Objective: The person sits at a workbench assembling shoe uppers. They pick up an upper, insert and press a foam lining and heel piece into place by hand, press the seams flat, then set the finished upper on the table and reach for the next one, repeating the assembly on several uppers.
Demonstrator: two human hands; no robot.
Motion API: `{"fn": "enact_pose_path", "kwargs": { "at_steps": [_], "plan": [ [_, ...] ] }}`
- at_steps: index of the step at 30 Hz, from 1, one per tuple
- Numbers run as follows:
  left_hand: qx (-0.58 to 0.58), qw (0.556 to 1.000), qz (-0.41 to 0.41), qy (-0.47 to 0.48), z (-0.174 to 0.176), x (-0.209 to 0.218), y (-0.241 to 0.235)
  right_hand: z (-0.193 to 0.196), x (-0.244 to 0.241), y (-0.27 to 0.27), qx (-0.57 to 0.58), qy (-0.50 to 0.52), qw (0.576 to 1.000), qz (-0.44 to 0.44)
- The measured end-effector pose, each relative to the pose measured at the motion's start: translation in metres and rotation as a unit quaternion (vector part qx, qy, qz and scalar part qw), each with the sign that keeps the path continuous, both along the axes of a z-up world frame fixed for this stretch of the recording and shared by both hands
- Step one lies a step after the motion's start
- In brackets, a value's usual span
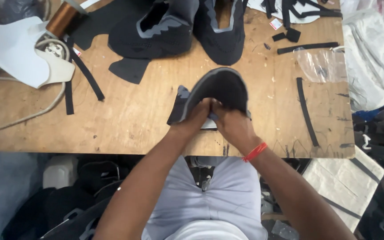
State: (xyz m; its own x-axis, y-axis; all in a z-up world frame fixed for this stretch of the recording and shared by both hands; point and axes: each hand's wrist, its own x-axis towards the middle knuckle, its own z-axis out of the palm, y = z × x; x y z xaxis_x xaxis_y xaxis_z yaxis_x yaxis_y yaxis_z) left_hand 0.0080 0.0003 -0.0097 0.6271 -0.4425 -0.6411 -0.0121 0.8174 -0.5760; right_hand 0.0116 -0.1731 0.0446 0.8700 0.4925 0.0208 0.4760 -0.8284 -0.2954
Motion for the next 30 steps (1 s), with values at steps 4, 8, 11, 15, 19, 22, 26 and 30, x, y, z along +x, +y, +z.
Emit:
{"fn": "enact_pose_path", "kwargs": {
  "at_steps": [4,8,11,15,19,22,26,30],
  "plan": [
    [-0.012,0.999,-0.031,0.028,0.034,-0.011,-0.003,0.002,0.008,-0.019,-0.077,-0.057,0.991,0.094],
    [-0.579,0.799,0.008,0.161,-0.001,-0.04,-0.015,0.016,0.01,-0.03,-0.14,-0.175,0.943,0.248],
    [-0.87,0.44,0.04,0.22,-0.042,-0.046,-0.025,0.02,0.0,-0.016,-0.164,-0.229,0.922,0.266],
    [-0.933,0.088,0.149,0.314,-0.1,-0.044,-0.039,0.003,-0.013,-0.017,-0.05,-0.208,0.953,0.216],
    [-0.887,0.273,0.194,0.317,0.042,-0.057,-0.006,-0.056,0.006,-0.042,0.099,-0.044,0.992,0.063],
    [-0.731,0.322,0.413,0.438,-0.053,-0.079,0.002,-0.034,-0.009,-0.008,-0.098,-0.043,0.992,-0.06],
    [-0.787,0.495,0.2,0.31,0.006,-0.06,0.008,-0.046,0.007,-0.039,-0.019,-0.106,0.994,0.016],
    [-0.791,0.338,0.258,0.439,0.013,-0.035,0.004,-0.009,0.014,-0.042,0.12,-0.005,0.992,-0.028]
  ]
}}
